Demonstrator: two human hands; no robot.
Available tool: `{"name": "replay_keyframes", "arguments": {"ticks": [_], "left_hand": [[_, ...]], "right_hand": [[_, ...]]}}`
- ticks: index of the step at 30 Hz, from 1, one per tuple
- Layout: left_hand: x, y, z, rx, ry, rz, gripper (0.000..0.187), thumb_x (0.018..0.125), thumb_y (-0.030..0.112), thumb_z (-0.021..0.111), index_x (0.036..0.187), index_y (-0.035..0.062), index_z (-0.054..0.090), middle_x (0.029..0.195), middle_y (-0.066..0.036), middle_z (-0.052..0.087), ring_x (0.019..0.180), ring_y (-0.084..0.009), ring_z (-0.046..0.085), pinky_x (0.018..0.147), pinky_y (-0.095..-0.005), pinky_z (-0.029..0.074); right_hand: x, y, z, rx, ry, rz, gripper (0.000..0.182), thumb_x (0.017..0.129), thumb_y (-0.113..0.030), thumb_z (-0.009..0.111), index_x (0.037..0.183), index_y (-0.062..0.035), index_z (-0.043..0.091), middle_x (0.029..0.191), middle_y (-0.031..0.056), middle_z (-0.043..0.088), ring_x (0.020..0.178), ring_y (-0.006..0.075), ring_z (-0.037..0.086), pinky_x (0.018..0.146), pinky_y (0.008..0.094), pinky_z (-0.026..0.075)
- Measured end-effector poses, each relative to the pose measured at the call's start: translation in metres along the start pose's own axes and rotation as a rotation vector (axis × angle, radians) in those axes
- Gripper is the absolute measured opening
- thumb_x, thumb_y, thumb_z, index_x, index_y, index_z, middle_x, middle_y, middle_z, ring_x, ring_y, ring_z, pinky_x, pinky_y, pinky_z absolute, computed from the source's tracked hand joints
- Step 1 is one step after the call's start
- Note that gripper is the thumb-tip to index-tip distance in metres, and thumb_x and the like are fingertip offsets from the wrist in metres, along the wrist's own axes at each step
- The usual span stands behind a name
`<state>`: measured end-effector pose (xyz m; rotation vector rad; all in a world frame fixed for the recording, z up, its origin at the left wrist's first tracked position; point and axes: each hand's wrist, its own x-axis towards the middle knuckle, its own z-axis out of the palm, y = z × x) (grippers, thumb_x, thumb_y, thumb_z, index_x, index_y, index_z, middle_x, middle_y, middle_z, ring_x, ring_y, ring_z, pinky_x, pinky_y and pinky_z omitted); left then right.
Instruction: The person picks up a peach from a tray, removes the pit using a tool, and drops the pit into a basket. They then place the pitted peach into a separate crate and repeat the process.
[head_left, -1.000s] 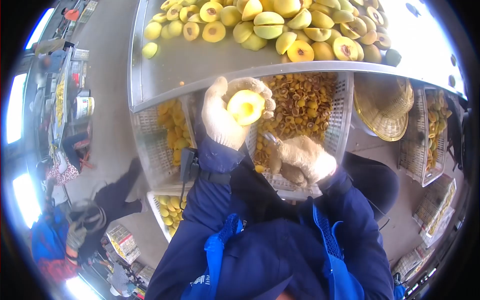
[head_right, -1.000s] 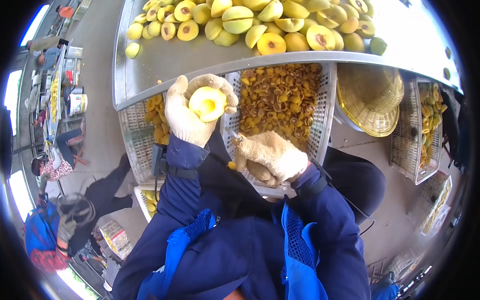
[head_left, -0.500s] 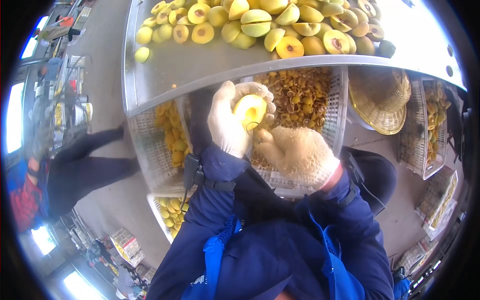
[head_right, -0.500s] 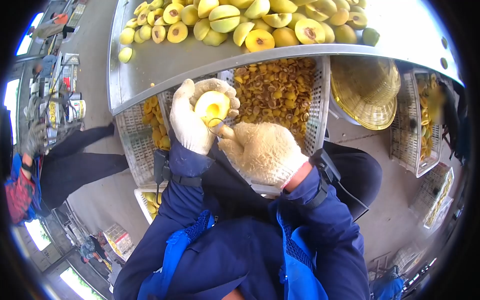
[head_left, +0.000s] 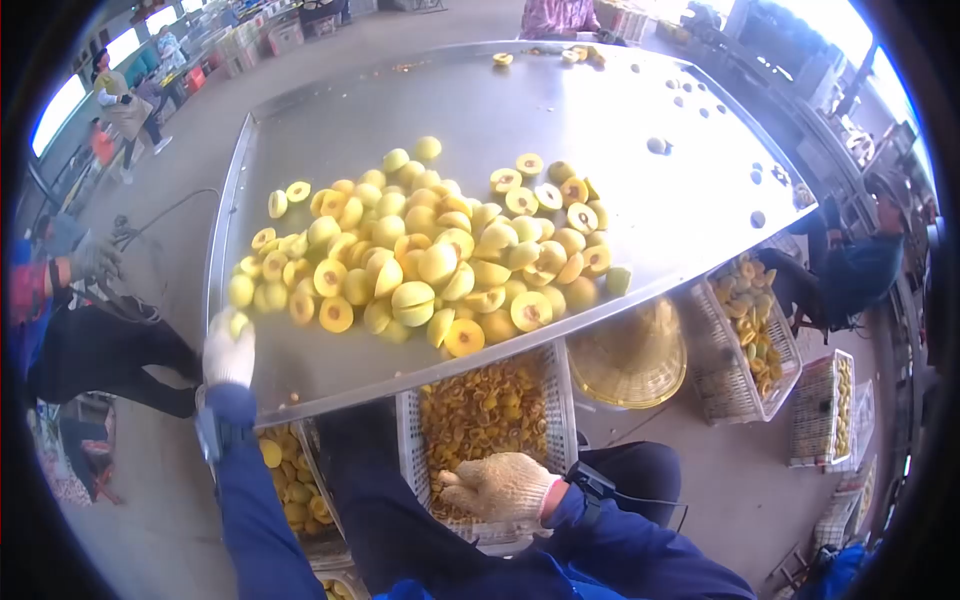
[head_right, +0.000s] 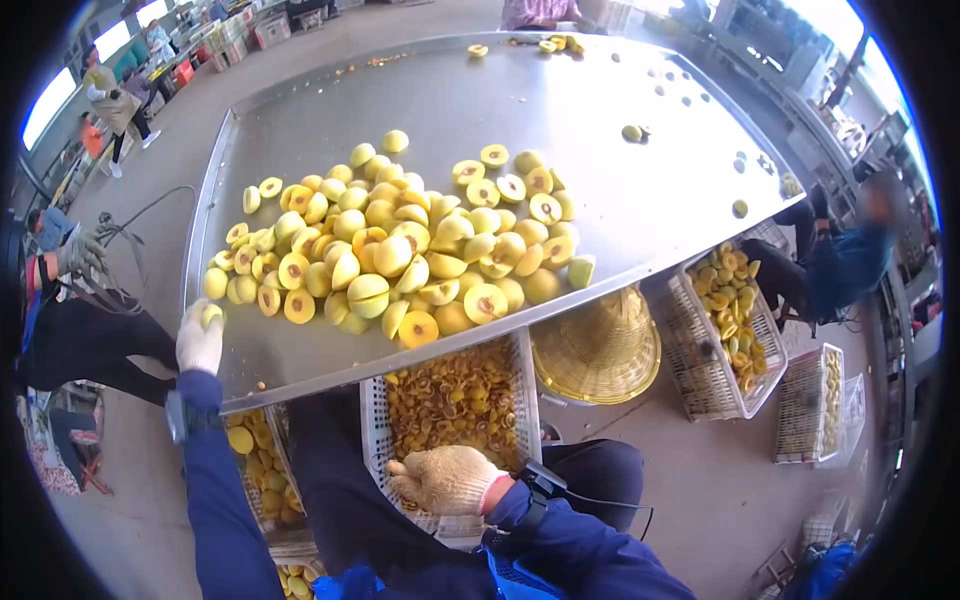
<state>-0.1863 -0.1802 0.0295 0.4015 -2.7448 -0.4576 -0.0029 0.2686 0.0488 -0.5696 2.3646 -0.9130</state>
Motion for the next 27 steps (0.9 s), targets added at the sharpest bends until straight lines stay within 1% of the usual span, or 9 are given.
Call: {"name": "replay_keyframes", "arguments": {"ticks": [4,9,11,12,15,19,21,22,27], "left_hand": [[0.019,-0.006,0.050,0.227,-0.005,-0.243,0.046,0.094,0.027,0.076,0.136,0.0106,0.069,0.137,-0.019,0.066,0.127,-0.0407,0.065,0.110,-0.0467,0.052],[-0.021,0.014,0.037,0.080,-0.135,-0.049,0.037,0.085,0.011,0.081,0.120,0.0068,0.071,0.126,-0.021,0.068,0.119,-0.0422,0.067,0.108,-0.0475,0.052],[-0.049,0.051,0.011,0.033,-0.254,-0.101,0.035,0.091,0.016,0.075,0.125,0.0106,0.072,0.134,-0.015,0.070,0.105,-0.0365,0.076,0.080,-0.0450,0.064],[-0.057,0.057,0.011,-0.089,-0.288,-0.201,0.036,0.092,0.015,0.071,0.128,0.0114,0.072,0.131,-0.018,0.072,0.088,-0.0354,0.079,0.063,-0.0415,0.063],[-0.068,0.050,0.019,-0.229,-0.244,-0.238,0.035,0.095,0.018,0.066,0.128,0.0081,0.072,0.115,-0.016,0.076,0.079,-0.0328,0.078,0.062,-0.0384,0.062],[-0.082,0.023,0.041,-1.258,-0.231,-0.455,0.032,0.100,0.027,0.059,0.118,0.0036,0.073,0.094,-0.015,0.076,0.070,-0.0258,0.073,0.058,-0.0332,0.058],[-0.118,0.088,-0.007,-1.607,-0.361,-0.550,0.035,0.104,0.033,0.057,0.114,0.0030,0.072,0.088,-0.013,0.074,0.069,-0.0222,0.071,0.057,-0.0314,0.055],[-0.134,0.124,-0.012,-1.634,-0.256,-0.647,0.047,0.107,0.049,0.051,0.108,0.0058,0.070,0.079,-0.014,0.071,0.053,-0.0176,0.058,0.047,-0.0241,0.039],[-0.209,0.162,-0.007,-1.686,-0.559,-0.442,0.046,0.096,0.034,0.074,0.130,0.0030,0.065,0.100,-0.016,0.074,0.068,-0.0189,0.067,0.055,-0.0246,0.047]], "right_hand": [[0.010,0.004,0.008,0.005,-0.020,0.039,0.052,0.110,-0.054,0.055,0.098,-0.0069,0.074,0.084,0.0252,0.074,0.082,0.0488,0.073,0.077,0.0583,0.057],[0.011,0.003,0.007,0.055,-0.090,0.096,0.053,0.110,-0.054,0.055,0.102,-0.0055,0.073,0.092,0.0247,0.076,0.091,0.0483,0.073,0.083,0.0578,0.056],[0.011,0.000,0.009,0.039,-0.099,0.073,0.053,0.110,-0.054,0.055,0.104,-0.0046,0.074,0.094,0.0254,0.076,0.092,0.0487,0.072,0.085,0.0577,0.056],[0.011,-0.001,0.011,0.042,-0.090,0.056,0.053,0.110,-0.054,0.055,0.105,-0.0045,0.074,0.094,0.0256,0.076,0.092,0.0489,0.072,0.084,0.0578,0.056],[0.002,-0.006,0.011,0.067,-0.030,0.002,0.053,0.110,-0.054,0.056,0.105,-0.0040,0.074,0.093,0.0262,0.076,0.092,0.0493,0.072,0.084,0.0580,0.056],[-0.009,-0.003,0.012,0.108,0.071,0.010,0.052,0.109,-0.052,0.058,0.101,-0.0038,0.074,0.091,0.0264,0.075,0.091,0.0492,0.072,0.082,0.0578,0.056],[-0.012,-0.003,0.008,0.103,0.109,0.032,0.051,0.109,-0.052,0.059,0.097,-0.0049,0.073,0.088,0.0247,0.074,0.091,0.0484,0.072,0.080,0.0568,0.056],[-0.014,-0.004,0.005,0.131,0.123,0.037,0.051,0.109,-0.052,0.059,0.096,-0.0052,0.073,0.088,0.0242,0.074,0.091,0.0482,0.072,0.079,0.0566,0.056],[-0.017,-0.007,0.004,0.348,0.196,0.017,0.049,0.110,-0.051,0.061,0.099,-0.0044,0.073,0.084,0.0221,0.073,0.084,0.0452,0.071,0.076,0.0509,0.056]]}}
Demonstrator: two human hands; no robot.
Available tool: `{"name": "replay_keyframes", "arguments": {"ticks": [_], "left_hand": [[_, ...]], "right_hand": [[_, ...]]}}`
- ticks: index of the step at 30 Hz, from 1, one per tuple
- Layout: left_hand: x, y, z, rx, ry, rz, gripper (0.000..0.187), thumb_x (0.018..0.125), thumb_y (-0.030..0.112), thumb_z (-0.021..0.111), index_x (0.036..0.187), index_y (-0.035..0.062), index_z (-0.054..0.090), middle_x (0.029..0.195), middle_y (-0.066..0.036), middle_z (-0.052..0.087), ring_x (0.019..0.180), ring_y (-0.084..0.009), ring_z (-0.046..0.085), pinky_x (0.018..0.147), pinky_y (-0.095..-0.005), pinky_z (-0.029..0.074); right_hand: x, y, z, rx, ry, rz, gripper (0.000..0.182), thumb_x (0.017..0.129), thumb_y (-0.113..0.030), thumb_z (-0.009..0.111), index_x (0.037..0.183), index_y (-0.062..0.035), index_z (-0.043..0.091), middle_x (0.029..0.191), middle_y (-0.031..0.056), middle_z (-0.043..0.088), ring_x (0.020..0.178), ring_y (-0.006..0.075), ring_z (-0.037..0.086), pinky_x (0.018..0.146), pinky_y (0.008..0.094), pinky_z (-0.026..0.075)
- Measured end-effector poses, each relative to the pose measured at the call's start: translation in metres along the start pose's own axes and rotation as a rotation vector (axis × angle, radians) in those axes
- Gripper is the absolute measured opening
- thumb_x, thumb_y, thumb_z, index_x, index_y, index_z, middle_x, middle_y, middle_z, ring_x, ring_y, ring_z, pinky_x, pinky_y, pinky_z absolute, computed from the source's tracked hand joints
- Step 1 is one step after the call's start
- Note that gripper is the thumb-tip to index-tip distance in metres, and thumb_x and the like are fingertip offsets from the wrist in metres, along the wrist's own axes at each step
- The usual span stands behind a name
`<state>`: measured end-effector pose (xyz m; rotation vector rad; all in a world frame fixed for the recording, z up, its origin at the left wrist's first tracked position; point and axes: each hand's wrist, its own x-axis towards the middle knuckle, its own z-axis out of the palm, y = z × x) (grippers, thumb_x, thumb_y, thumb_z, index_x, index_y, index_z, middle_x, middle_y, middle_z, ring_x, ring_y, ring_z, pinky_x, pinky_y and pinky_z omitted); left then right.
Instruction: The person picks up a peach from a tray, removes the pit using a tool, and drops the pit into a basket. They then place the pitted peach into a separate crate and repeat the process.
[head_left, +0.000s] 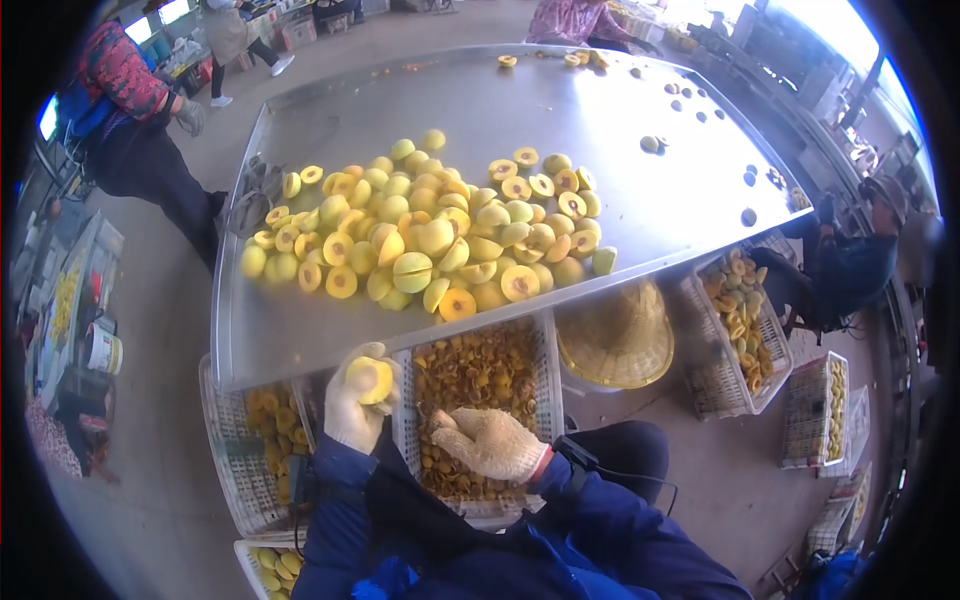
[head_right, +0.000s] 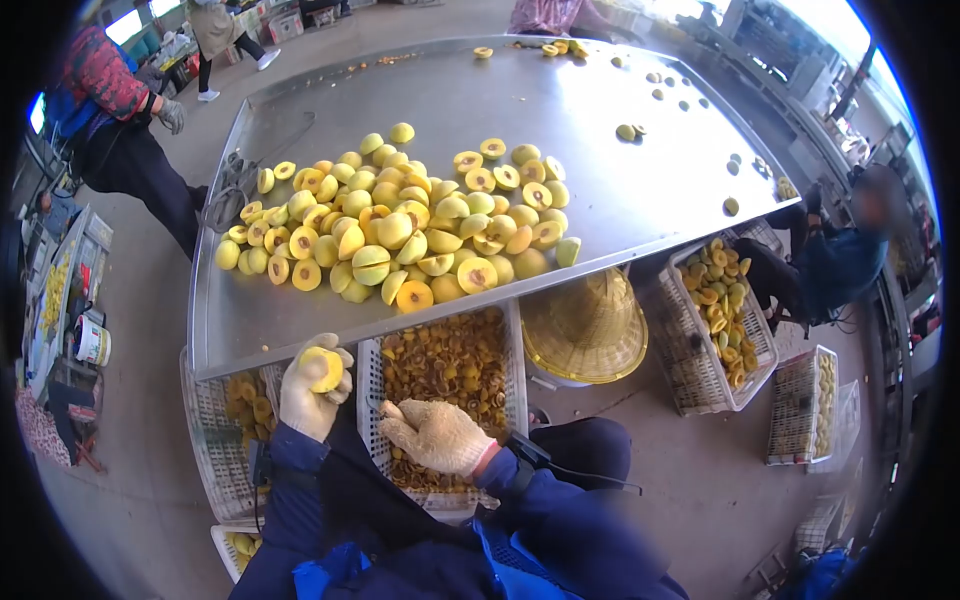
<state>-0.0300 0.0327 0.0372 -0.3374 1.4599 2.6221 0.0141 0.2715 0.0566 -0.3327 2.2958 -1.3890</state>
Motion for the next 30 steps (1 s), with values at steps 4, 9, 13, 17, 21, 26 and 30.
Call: {"name": "replay_keyframes", "arguments": {"ticks": [4,9,13,17,21,26,30], "left_hand": [[-0.021,-0.024,0.017,0.053,-0.020,-0.084,0.036,0.095,0.010,0.067,0.130,0.0008,0.068,0.108,-0.016,0.076,0.076,-0.0211,0.073,0.063,-0.0298,0.056],[-0.025,-0.034,0.018,0.079,-0.027,-0.117,0.037,0.092,0.000,0.062,0.128,-0.0009,0.068,0.108,-0.016,0.076,0.090,-0.0233,0.075,0.077,-0.0332,0.061],[-0.021,-0.041,0.010,0.080,-0.036,-0.091,0.031,0.092,0.001,0.062,0.121,-0.0033,0.070,0.107,-0.016,0.076,0.098,-0.0241,0.074,0.089,-0.0366,0.061],[-0.021,-0.043,0.000,0.067,-0.028,-0.150,0.030,0.098,0.016,0.058,0.115,-0.0044,0.072,0.105,-0.017,0.075,0.096,-0.0259,0.074,0.088,-0.0390,0.060],[-0.021,-0.046,0.004,-0.060,0.058,-0.179,0.040,0.105,0.029,0.052,0.114,-0.0048,0.071,0.103,-0.019,0.074,0.093,-0.0295,0.073,0.085,-0.0404,0.060],[-0.019,-0.043,0.005,-0.193,0.039,-0.145,0.044,0.108,0.033,0.049,0.118,-0.0059,0.068,0.101,-0.020,0.074,0.094,-0.0311,0.073,0.088,-0.0422,0.059],[-0.020,-0.042,0.009,-0.164,0.044,-0.057,0.043,0.108,0.033,0.053,0.124,-0.0039,0.068,0.103,-0.017,0.074,0.087,-0.0292,0.073,0.076,-0.0395,0.059]], "right_hand": [[-0.001,-0.011,-0.004,0.196,0.001,0.162,0.050,0.112,-0.050,0.059,0.108,-0.0033,0.075,0.081,0.0164,0.073,0.077,0.0313,0.072,0.075,0.0438,0.057],[0.002,-0.001,0.001,0.228,0.047,0.122,0.050,0.113,-0.050,0.060,0.114,-0.0018,0.076,0.083,0.0083,0.074,0.075,0.0189,0.070,0.073,0.0380,0.056],[0.002,-0.006,0.003,0.461,0.020,0.154,0.042,0.113,-0.043,0.063,0.117,-0.0028,0.075,0.082,0.0026,0.071,0.073,0.0127,0.068,0.067,0.0325,0.055],[0.005,-0.011,-0.002,0.559,-0.054,0.272,0.036,0.112,-0.039,0.063,0.115,-0.0048,0.073,0.081,-0.0001,0.068,0.069,0.0082,0.064,0.062,0.0270,0.052],[0.003,-0.006,-0.005,0.630,-0.067,0.239,0.034,0.112,-0.037,0.064,0.112,-0.0043,0.072,0.081,0.0002,0.068,0.068,0.0074,0.063,0.061,0.0248,0.050],[0.007,-0.002,0.002,0.789,-0.048,0.187,0.039,0.113,-0.041,0.062,0.114,-0.0029,0.072,0.080,0.0020,0.068,0.068,0.0089,0.065,0.060,0.0250,0.052],[0.002,-0.018,-0.007,0.761,-0.094,0.253,0.045,0.114,-0.045,0.059,0.115,-0.0019,0.072,0.079,0.0031,0.068,0.064,0.0098,0.064,0.057,0.0259,0.051]]}}
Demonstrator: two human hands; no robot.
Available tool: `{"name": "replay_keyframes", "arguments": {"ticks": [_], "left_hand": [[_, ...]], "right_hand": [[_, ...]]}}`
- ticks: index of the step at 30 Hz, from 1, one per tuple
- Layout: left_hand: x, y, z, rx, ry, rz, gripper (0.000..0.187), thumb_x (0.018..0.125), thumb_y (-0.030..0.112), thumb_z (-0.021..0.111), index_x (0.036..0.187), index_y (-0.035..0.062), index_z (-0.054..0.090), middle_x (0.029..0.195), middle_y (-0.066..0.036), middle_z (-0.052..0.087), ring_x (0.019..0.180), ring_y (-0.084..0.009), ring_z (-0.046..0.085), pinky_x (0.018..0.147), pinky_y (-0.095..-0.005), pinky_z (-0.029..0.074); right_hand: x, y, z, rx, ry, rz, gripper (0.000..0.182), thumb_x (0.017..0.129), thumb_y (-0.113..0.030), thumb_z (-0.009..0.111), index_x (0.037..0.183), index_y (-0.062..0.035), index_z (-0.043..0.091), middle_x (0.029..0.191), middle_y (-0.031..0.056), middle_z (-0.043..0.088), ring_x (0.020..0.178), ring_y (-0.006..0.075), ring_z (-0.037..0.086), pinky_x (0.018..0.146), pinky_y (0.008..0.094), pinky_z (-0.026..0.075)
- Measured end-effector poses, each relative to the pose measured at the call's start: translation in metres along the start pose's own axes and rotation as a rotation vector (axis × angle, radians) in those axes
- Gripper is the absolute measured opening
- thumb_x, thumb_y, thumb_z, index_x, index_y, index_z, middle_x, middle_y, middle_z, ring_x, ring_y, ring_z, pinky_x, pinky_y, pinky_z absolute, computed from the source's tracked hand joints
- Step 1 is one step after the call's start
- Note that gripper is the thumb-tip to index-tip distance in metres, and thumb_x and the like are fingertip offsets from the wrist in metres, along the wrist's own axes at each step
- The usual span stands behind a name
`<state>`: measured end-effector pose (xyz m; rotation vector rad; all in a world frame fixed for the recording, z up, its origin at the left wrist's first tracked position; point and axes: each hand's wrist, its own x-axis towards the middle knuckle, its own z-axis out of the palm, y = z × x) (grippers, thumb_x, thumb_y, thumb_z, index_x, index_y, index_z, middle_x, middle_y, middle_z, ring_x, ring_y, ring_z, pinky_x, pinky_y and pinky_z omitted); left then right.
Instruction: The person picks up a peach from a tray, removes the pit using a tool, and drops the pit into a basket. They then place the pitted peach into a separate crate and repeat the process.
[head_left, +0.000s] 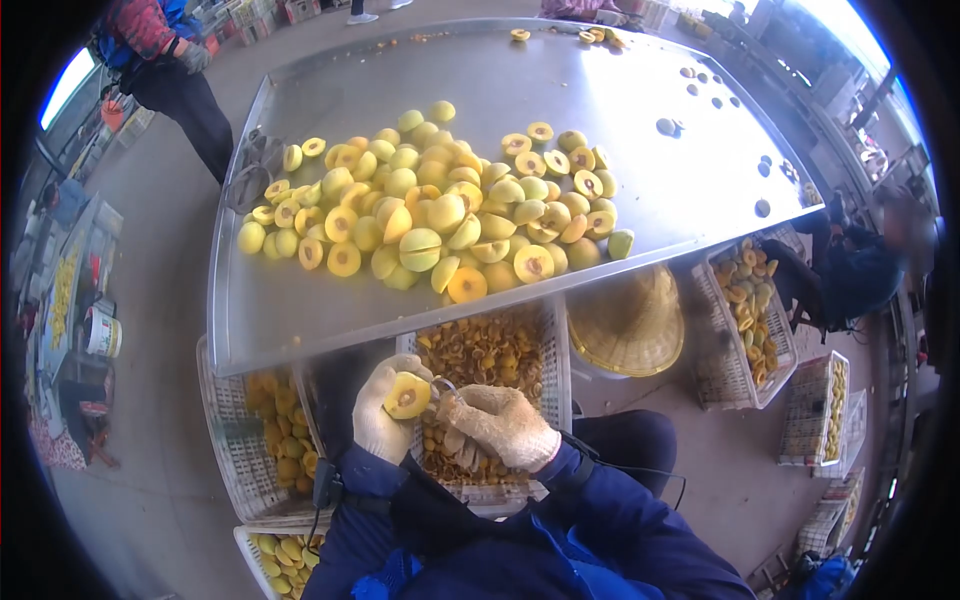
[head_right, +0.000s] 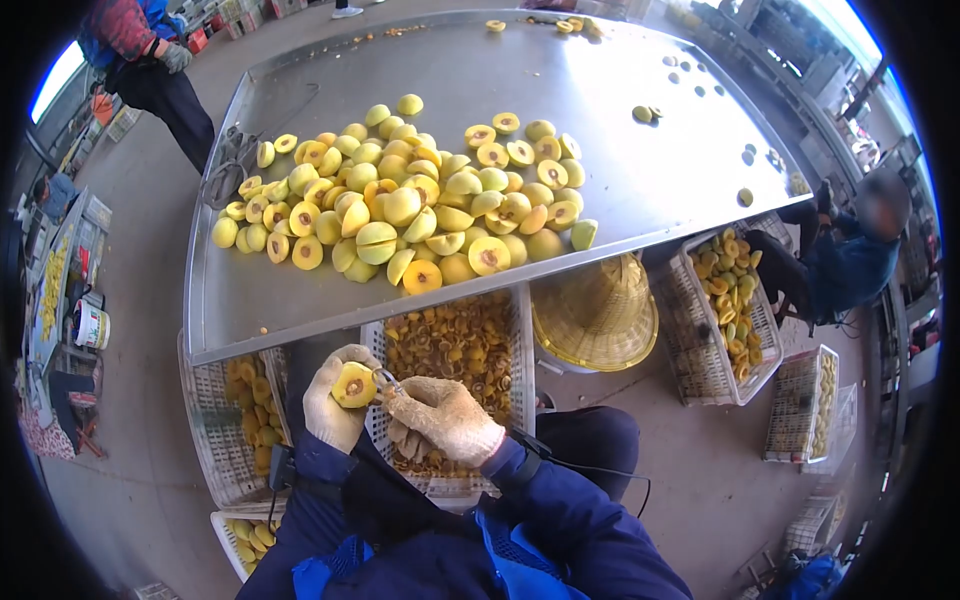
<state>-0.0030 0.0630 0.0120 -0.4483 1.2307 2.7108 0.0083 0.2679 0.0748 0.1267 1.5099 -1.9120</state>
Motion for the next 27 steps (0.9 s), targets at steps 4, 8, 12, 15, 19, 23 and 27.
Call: {"name": "replay_keyframes", "arguments": {"ticks": [4,8,12,15,19,23,27], "left_hand": [[0.000,0.005,0.001,0.019,-0.023,0.006,0.045,0.108,0.037,0.052,0.120,-0.0035,0.070,0.103,-0.017,0.074,0.083,-0.0289,0.073,0.074,-0.0375,0.059],[0.002,0.007,0.003,-0.019,-0.031,-0.035,0.052,0.107,0.044,0.049,0.112,-0.0031,0.072,0.103,-0.017,0.074,0.082,-0.0293,0.072,0.074,-0.0388,0.060],[0.004,0.007,0.017,-0.069,0.052,-0.070,0.055,0.105,0.048,0.048,0.107,-0.0019,0.072,0.102,-0.017,0.074,0.084,-0.0320,0.071,0.073,-0.0422,0.059],[0.010,0.006,0.020,-0.118,0.024,-0.082,0.053,0.104,0.048,0.050,0.108,-0.0011,0.071,0.101,-0.018,0.073,0.086,-0.0335,0.071,0.075,-0.0458,0.059],[0.011,0.001,0.016,-0.188,0.099,-0.081,0.050,0.102,0.045,0.052,0.110,-0.0015,0.070,0.099,-0.020,0.072,0.086,-0.0354,0.071,0.077,-0.0464,0.058],[0.010,-0.001,0.015,-0.236,0.025,-0.086,0.045,0.103,0.038,0.055,0.111,-0.0035,0.070,0.099,-0.022,0.073,0.087,-0.0376,0.072,0.081,-0.0472,0.059],[0.009,-0.005,0.015,-0.235,-0.046,-0.053,0.042,0.104,0.035,0.056,0.115,-0.0026,0.070,0.103,-0.022,0.073,0.093,-0.0367,0.073,0.084,-0.0470,0.060]], "right_hand": [[0.003,0.009,-0.011,0.013,-0.074,0.030,0.047,0.115,-0.045,0.058,0.116,0.0002,0.071,0.078,0.0031,0.068,0.062,0.0095,0.062,0.055,0.0264,0.050],[0.004,0.012,-0.011,0.002,-0.040,-0.004,0.047,0.116,-0.044,0.057,0.118,0.0009,0.071,0.078,0.0034,0.068,0.063,0.0097,0.063,0.058,0.0263,0.051],[0.001,0.003,-0.003,0.039,0.027,-0.032,0.044,0.116,-0.042,0.058,0.117,0.0004,0.071,0.079,0.0040,0.069,0.065,0.0099,0.063,0.061,0.0264,0.052],[0.001,0.005,-0.003,0.037,0.028,-0.043,0.043,0.115,-0.042,0.061,0.116,0.0002,0.071,0.080,0.0040,0.070,0.067,0.0096,0.063,0.061,0.0263,0.053],[0.003,0.007,0.009,-0.046,0.142,0.003,0.039,0.113,-0.038,0.064,0.116,0.0001,0.074,0.078,0.0005,0.068,0.069,0.0074,0.063,0.062,0.0262,0.050],[0.011,0.028,0.010,-0.348,0.209,-0.168,0.027,0.108,-0.027,0.070,0.117,-0.0016,0.075,0.082,0.0120,0.073,0.071,0.0226,0.071,0.068,0.0361,0.055],[0.017,0.041,0.013,-0.471,0.267,-0.370,0.025,0.103,-0.024,0.075,0.118,-0.0041,0.076,0.091,0.0214,0.075,0.081,0.0380,0.076,0.072,0.0431,0.058]]}}
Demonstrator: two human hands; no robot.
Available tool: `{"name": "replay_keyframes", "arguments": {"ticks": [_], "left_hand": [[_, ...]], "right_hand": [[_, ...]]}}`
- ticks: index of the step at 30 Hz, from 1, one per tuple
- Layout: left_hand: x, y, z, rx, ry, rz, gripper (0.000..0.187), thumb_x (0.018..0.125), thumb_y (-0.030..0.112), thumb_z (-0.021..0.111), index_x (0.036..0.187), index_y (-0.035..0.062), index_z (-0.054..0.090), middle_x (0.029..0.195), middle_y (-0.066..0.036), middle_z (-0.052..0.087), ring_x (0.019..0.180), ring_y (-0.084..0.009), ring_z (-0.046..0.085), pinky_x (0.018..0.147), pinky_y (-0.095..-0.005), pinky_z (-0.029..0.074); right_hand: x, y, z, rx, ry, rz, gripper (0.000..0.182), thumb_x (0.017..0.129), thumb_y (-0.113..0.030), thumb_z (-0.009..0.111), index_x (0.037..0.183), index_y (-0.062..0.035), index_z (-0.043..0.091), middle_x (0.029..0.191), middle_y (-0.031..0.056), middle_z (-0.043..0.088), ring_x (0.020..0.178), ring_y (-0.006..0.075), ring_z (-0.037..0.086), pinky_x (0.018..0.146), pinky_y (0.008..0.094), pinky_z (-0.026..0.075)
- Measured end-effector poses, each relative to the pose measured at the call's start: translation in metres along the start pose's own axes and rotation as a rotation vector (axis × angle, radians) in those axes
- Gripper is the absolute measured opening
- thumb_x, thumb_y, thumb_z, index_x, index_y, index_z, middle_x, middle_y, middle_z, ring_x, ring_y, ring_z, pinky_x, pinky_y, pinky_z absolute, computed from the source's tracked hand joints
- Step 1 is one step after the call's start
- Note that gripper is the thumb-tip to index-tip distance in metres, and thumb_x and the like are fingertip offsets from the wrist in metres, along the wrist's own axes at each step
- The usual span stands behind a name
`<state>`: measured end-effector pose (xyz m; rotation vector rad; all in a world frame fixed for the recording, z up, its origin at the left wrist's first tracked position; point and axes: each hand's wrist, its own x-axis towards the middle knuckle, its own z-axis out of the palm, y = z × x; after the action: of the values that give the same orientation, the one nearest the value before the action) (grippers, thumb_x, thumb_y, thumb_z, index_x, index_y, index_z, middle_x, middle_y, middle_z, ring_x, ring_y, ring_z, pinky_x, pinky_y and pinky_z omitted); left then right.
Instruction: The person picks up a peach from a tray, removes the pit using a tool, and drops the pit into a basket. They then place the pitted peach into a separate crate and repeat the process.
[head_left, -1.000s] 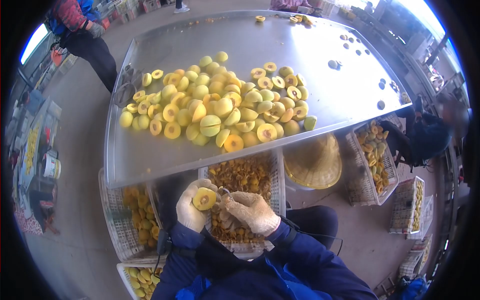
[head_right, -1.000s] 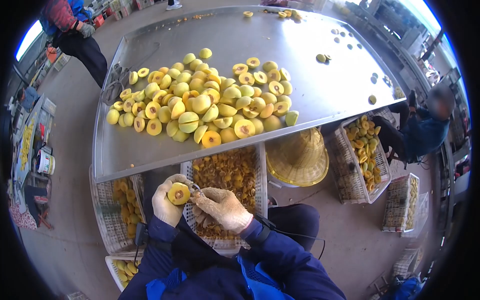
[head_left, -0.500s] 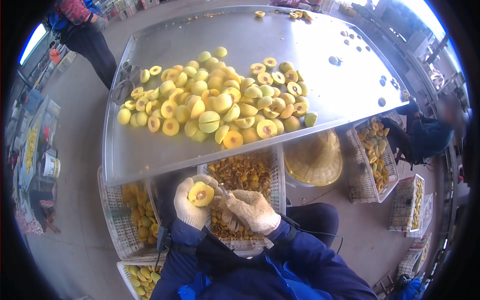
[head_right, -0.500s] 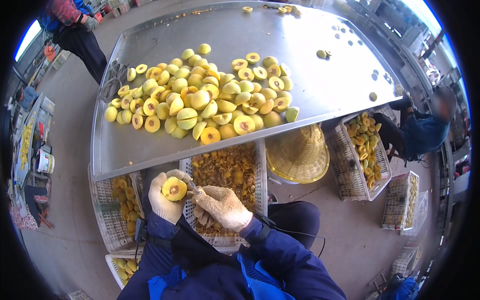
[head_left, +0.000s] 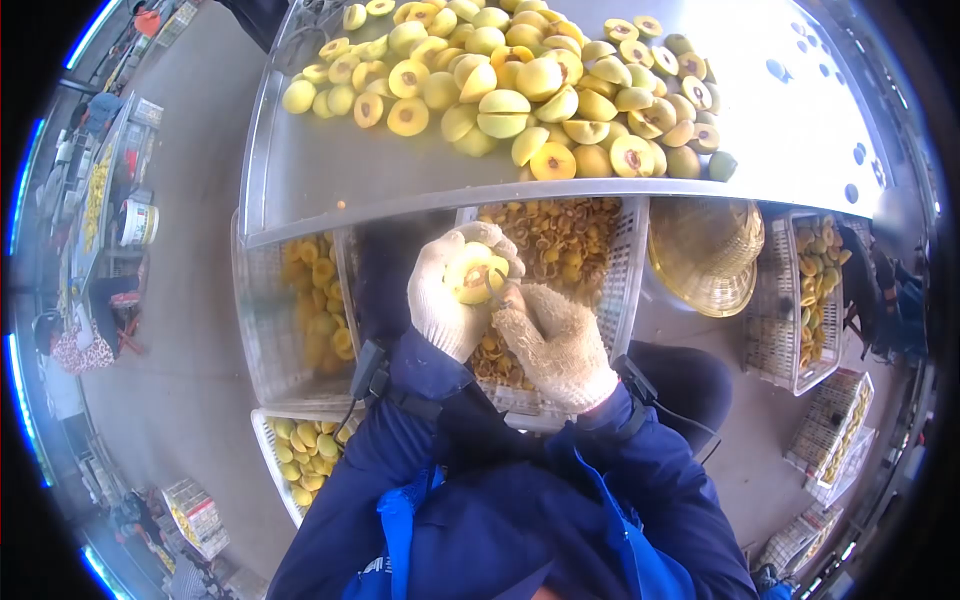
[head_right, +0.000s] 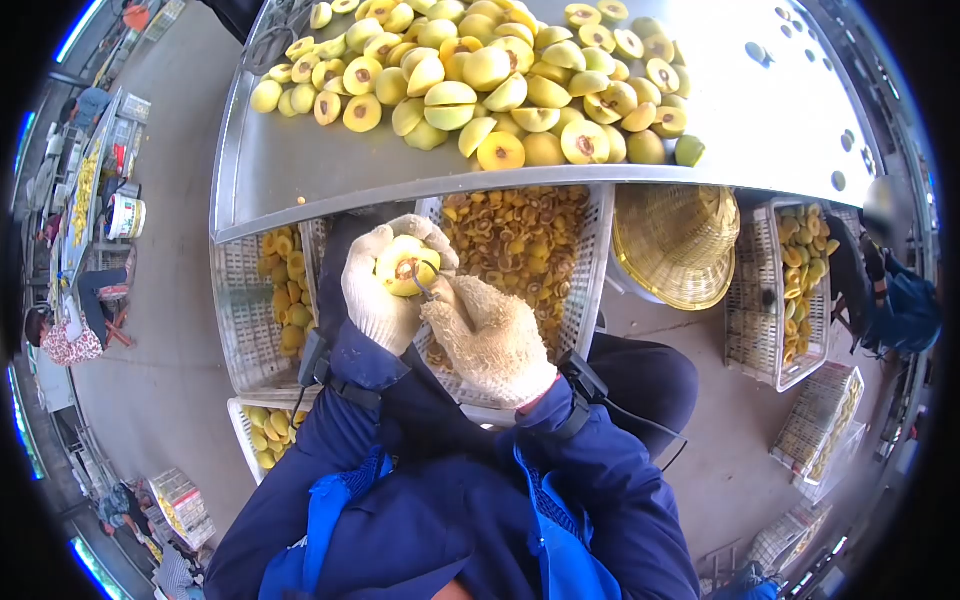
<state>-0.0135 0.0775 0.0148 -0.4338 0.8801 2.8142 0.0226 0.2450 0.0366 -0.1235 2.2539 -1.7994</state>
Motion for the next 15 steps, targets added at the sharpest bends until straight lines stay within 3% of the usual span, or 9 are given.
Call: {"name": "replay_keyframes", "arguments": {"ticks": [4,7,8,9,12,13,14,15], "left_hand": [[0.000,-0.007,-0.007,-0.041,-0.107,0.073,0.043,0.102,0.033,0.057,0.122,-0.0027,0.068,0.109,-0.022,0.073,0.100,-0.0353,0.072,0.089,-0.0458,0.059],[-0.003,-0.007,-0.007,-0.046,-0.115,0.082,0.045,0.099,0.029,0.058,0.128,-0.0035,0.068,0.114,-0.022,0.073,0.104,-0.0342,0.072,0.093,-0.0444,0.058],[-0.002,-0.007,-0.006,-0.016,-0.142,0.105,0.046,0.097,0.027,0.059,0.129,-0.0042,0.068,0.116,-0.022,0.073,0.105,-0.0334,0.072,0.095,-0.0435,0.058],[-0.001,-0.007,-0.004,0.014,-0.172,0.127,0.047,0.096,0.026,0.059,0.131,-0.0050,0.067,0.119,-0.021,0.074,0.106,-0.0326,0.072,0.097,-0.0425,0.057],[-0.009,-0.012,0.008,0.367,-0.041,0.169,0.049,0.093,0.021,0.060,0.133,-0.0071,0.068,0.126,-0.021,0.074,0.113,-0.0297,0.071,0.103,-0.0394,0.055],[-0.009,-0.016,0.007,0.400,-0.048,0.172,0.051,0.091,0.018,0.061,0.133,-0.0092,0.068,0.132,-0.020,0.074,0.121,-0.0282,0.069,0.108,-0.0374,0.053],[-0.010,-0.018,0.006,0.504,-0.102,0.219,0.058,0.091,0.029,0.063,0.135,-0.0090,0.066,0.135,-0.021,0.072,0.120,-0.0275,0.070,0.107,-0.0378,0.054],[-0.012,-0.020,0.007,0.554,-0.090,0.205,0.057,0.092,0.031,0.062,0.133,-0.0091,0.068,0.131,-0.022,0.074,0.119,-0.0282,0.070,0.108,-0.0378,0.054]], "right_hand": [[0.000,-0.006,-0.001,-0.079,0.095,-0.061,0.026,0.101,-0.023,0.078,0.119,-0.0042,0.076,0.092,0.0207,0.076,0.084,0.0384,0.078,0.072,0.0433,0.059],[0.000,-0.019,-0.004,-0.002,0.188,0.024,0.023,0.100,-0.020,0.079,0.117,-0.0045,0.076,0.092,0.0197,0.076,0.084,0.0387,0.078,0.072,0.0437,0.060],[0.002,-0.017,-0.007,-0.166,0.266,-0.176,0.024,0.098,-0.017,0.079,0.119,-0.0058,0.075,0.092,0.0186,0.076,0.085,0.0380,0.078,0.074,0.0431,0.061],[0.002,-0.019,-0.007,-0.153,0.265,-0.155,0.025,0.098,-0.016,0.079,0.120,-0.0065,0.074,0.093,0.0184,0.076,0.086,0.0378,0.078,0.075,0.0428,0.061],[0.005,-0.025,-0.012,-0.175,0.248,-0.156,0.028,0.097,-0.015,0.076,0.124,-0.0106,0.073,0.095,0.0177,0.076,0.090,0.0375,0.078,0.078,0.0423,0.063],[0.008,-0.025,-0.011,-0.238,0.245,-0.171,0.021,0.096,-0.016,0.075,0.117,-0.0126,0.073,0.095,0.0171,0.076,0.090,0.0387,0.077,0.078,0.0446,0.062],[0.008,-0.020,-0.015,-0.282,0.195,-0.234,0.018,0.094,-0.019,0.075,0.112,-0.0137,0.072,0.092,0.0176,0.075,0.087,0.0405,0.077,0.076,0.0473,0.061],[0.005,-0.013,-0.008,-0.318,0.224,-0.161,0.018,0.094,-0.022,0.076,0.109,-0.0142,0.071,0.089,0.0190,0.075,0.085,0.0423,0.076,0.075,0.0501,0.060]]}}
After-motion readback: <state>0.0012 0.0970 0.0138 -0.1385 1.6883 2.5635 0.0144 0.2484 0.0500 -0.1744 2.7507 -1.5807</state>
